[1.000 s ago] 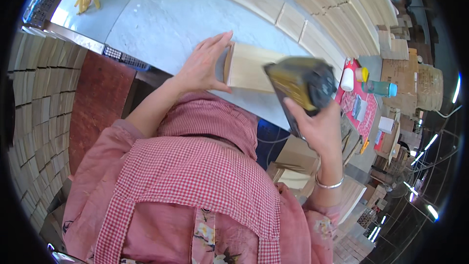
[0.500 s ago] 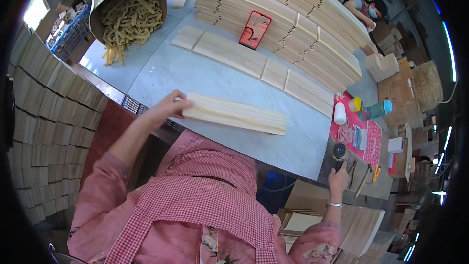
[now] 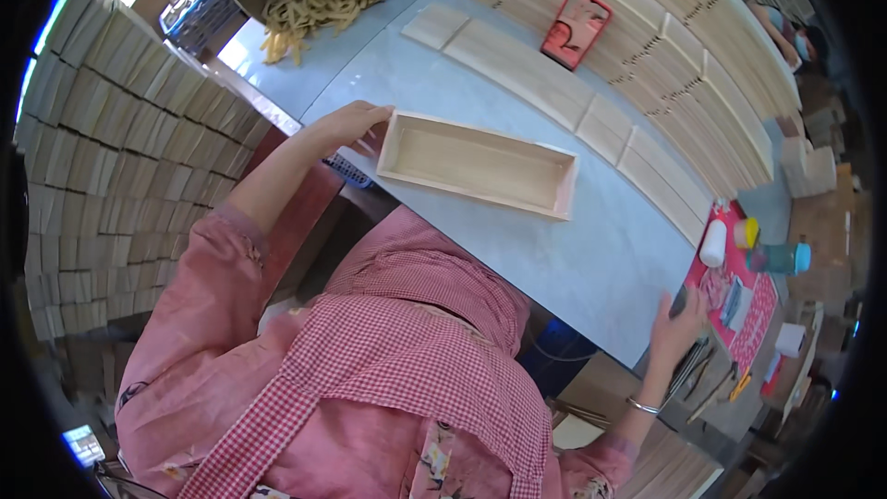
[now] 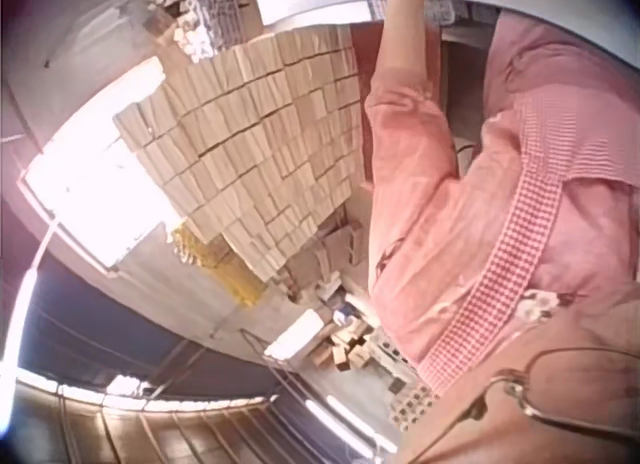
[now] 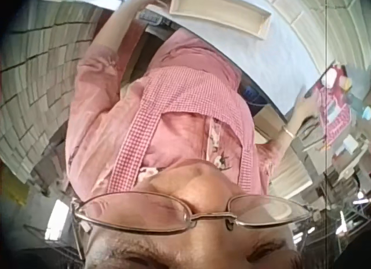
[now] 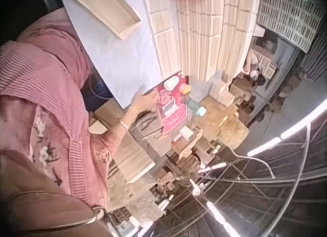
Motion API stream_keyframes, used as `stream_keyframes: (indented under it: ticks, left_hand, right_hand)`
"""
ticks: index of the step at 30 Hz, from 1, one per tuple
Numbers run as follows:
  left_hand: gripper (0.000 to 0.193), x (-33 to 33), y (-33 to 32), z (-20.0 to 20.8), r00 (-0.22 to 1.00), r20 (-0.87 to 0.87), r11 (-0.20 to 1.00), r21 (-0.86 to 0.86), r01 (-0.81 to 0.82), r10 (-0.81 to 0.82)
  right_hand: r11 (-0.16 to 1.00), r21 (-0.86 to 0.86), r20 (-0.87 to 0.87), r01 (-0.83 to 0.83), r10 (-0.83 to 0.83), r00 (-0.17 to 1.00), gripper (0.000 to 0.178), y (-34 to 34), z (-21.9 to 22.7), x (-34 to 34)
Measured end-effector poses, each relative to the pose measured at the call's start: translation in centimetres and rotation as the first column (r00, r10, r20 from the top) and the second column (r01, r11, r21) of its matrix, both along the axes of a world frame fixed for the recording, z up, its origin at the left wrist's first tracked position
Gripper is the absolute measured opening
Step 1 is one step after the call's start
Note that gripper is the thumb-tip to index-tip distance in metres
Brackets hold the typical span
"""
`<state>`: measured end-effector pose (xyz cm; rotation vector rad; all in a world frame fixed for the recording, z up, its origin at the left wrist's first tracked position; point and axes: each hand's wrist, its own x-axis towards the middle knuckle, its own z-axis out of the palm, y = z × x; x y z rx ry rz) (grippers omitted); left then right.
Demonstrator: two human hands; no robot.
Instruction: Assembling thin wooden rectangular boxes using a pneumatic nail gun and wood glue at a factory workbench.
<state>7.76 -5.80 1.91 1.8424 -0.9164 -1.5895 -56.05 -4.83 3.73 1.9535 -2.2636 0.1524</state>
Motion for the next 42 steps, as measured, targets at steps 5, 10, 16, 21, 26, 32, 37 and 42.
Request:
stream_keyframes:
  ticks: [5,10,16,21,26,32,37,42]
  left_hand:
    - [0.039,-1.3,2.3,-0.4,0.986,-0.085,0.983,-0.100,-0.155,0.147]
    - [0.023,-2.3,3.1,-0.3,0.934,-0.249,0.961,-0.031,-0.273,0.257]
    - [0.015,-3.0,3.2,-1.6,0.741,-0.477,0.870,0.120,-0.478,0.472]
    - [0.011,-1.2,1.7,-3.9,0.560,-0.744,0.909,0.152,-0.389,0.365]
    - [0.010,-2.1,0.5,-3.9,0.636,-0.716,0.890,-0.047,-0.453,0.286]
    - [0.014,-3.1,2.7,-3.3,0.807,-0.447,0.857,-0.148,-0.493,0.387]
    - [0.031,-3.1,4.8,-1.3,0.848,0.321,0.797,-0.578,-0.177,0.421]
    - [0.040,-8.5,2.0,1.5,0.805,0.436,0.700,-0.713,0.036,0.402]
  right_hand:
    - [0.673,-0.196,0.391,-0.713,0.721,0.572,0.082,-4.1,1.7,23.6]
    - [0.370,-0.145,0.281,-0.918,0.905,0.320,0.104,-5.9,-0.5,36.6]
    - [0.352,-0.054,0.319,-0.934,0.893,0.318,0.111,-6.2,-1.6,39.1]
    - [0.361,-0.081,0.329,-0.929,0.890,0.317,0.113,-6.0,-1.4,39.0]
    - [0.370,-0.105,0.333,-0.923,0.888,0.318,0.111,-6.3,-1.6,39.1]
    - [0.377,-0.144,0.336,-0.915,0.888,0.313,0.104,-6.5,-2.1,39.5]
    - [0.432,-0.041,0.344,-0.901,0.852,0.394,0.104,-6.8,-1.9,39.2]
    - [0.554,-0.092,0.415,-0.827,0.776,0.474,0.104,-5.4,-2.0,39.3]
